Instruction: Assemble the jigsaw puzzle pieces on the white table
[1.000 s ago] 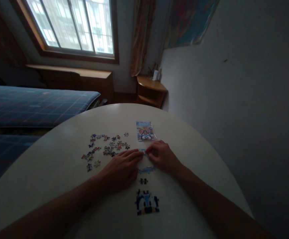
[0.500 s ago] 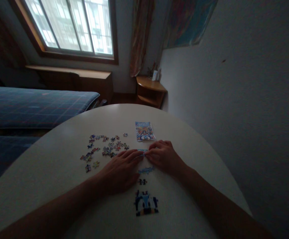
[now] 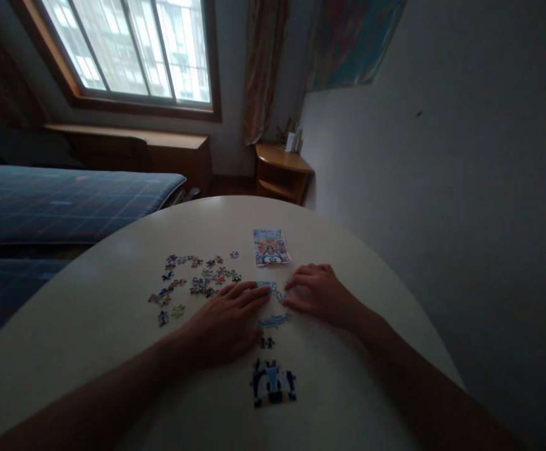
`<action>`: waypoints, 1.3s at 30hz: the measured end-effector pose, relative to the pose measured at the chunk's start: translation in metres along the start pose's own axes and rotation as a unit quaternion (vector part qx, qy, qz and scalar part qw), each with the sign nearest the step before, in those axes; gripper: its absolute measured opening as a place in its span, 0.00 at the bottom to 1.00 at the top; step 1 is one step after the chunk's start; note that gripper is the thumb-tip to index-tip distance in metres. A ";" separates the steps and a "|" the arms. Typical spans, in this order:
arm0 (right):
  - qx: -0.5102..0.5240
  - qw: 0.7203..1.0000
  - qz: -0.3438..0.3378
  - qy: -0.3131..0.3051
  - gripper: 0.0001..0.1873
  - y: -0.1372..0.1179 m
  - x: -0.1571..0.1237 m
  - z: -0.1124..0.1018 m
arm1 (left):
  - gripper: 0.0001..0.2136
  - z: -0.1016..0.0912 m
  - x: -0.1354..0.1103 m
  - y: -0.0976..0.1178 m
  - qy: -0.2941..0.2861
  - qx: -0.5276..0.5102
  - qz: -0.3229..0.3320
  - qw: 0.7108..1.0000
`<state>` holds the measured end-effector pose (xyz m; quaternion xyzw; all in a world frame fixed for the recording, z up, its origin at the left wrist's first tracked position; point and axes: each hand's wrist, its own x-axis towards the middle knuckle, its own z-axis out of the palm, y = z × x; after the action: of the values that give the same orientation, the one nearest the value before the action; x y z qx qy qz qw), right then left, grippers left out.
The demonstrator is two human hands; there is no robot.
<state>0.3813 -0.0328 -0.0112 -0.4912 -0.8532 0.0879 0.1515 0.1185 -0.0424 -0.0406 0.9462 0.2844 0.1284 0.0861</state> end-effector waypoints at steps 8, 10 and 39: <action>0.047 0.997 0.043 -0.046 0.07 -0.011 0.003 0.000 | 0.27 0.000 0.000 0.001 0.011 -0.002 -0.001 1.000; 0.048 0.996 0.052 -0.054 0.07 -0.011 0.004 0.000 | 0.26 0.000 0.000 0.001 0.014 -0.002 0.000 1.000; 0.050 0.998 0.036 -0.013 0.08 -0.007 0.005 0.012 | 0.25 -0.003 0.000 0.003 0.020 -0.015 0.011 1.000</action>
<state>0.3684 -0.0321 -0.0198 -0.5123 -0.8315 0.1416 0.1617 0.1192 -0.0444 -0.0371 0.9452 0.2736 0.1522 0.0929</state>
